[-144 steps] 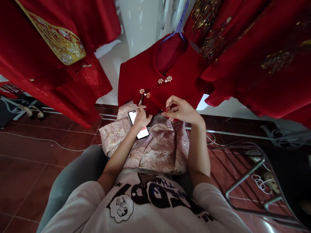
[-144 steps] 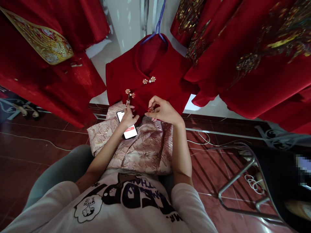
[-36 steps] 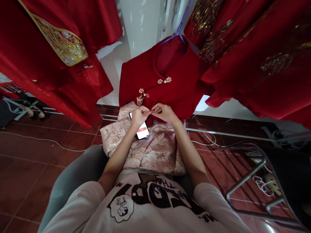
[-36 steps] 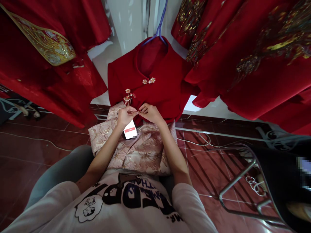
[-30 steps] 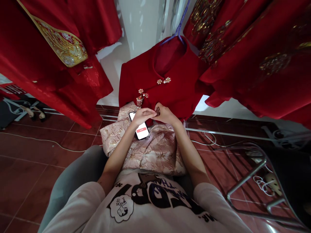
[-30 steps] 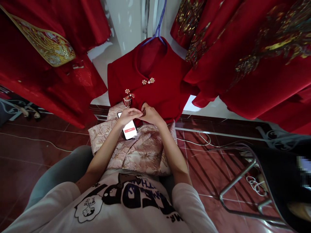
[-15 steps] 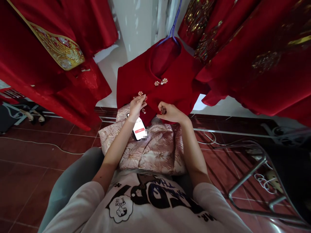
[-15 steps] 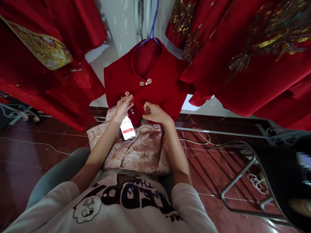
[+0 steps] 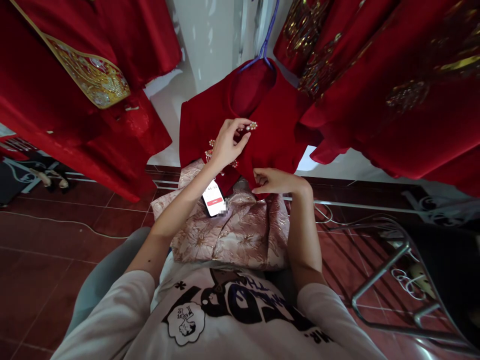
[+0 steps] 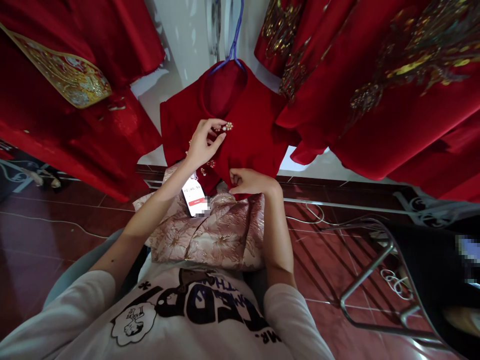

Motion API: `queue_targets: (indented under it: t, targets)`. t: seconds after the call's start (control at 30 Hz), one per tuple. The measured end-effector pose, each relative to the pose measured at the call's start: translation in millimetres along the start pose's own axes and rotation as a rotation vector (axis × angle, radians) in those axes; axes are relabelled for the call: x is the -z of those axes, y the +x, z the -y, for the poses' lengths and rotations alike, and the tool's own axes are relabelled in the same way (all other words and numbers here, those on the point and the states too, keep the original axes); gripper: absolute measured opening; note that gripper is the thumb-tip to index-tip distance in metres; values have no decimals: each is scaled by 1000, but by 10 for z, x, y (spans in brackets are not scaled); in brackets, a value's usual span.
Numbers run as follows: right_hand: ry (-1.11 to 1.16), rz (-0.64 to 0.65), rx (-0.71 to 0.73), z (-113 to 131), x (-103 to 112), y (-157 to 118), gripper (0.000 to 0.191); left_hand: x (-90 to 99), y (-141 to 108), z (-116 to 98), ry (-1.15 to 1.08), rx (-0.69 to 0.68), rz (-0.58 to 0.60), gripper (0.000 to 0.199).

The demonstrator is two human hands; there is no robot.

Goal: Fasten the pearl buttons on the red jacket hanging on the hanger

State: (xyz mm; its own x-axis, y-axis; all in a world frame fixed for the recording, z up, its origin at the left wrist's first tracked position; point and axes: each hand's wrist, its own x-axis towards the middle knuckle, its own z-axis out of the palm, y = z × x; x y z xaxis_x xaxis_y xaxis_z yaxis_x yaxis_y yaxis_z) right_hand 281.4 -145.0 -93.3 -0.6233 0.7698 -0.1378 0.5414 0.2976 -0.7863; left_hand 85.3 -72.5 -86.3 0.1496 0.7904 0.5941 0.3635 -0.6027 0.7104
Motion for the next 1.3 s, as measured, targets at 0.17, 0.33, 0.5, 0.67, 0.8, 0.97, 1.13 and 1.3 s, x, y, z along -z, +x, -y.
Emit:
queue_targets:
  t: [0.17,0.33,0.5,0.67,0.8,0.97,1.13,1.3]
  targets:
    - [50,4,9,5,7,-23,22,12,237,25,179,-145,-7,26]
    - [98,27,-30,16,37,-79,30,66,365,112,313,-267,130,22]
    - [181,-7,-41,-38,55,-99,34,168,383,93,294,-263,141,15]
    - [194,-13,-30,-70,65,-94,31,205,442,42,144,-189,129,19]
    - [174,-16,-80,-56,63,-96,32,219,528,70,62,-161,144,21]
    - [139,-164,17,69,39,-97,30,263,638,172,3,-84,140,15]
    - [216,-790,364,248,223,277,43,261,708,199,-166,94,51,10]
    - [302,-687,294,315,548,992,68,310,609,102,214,-72,265,11]
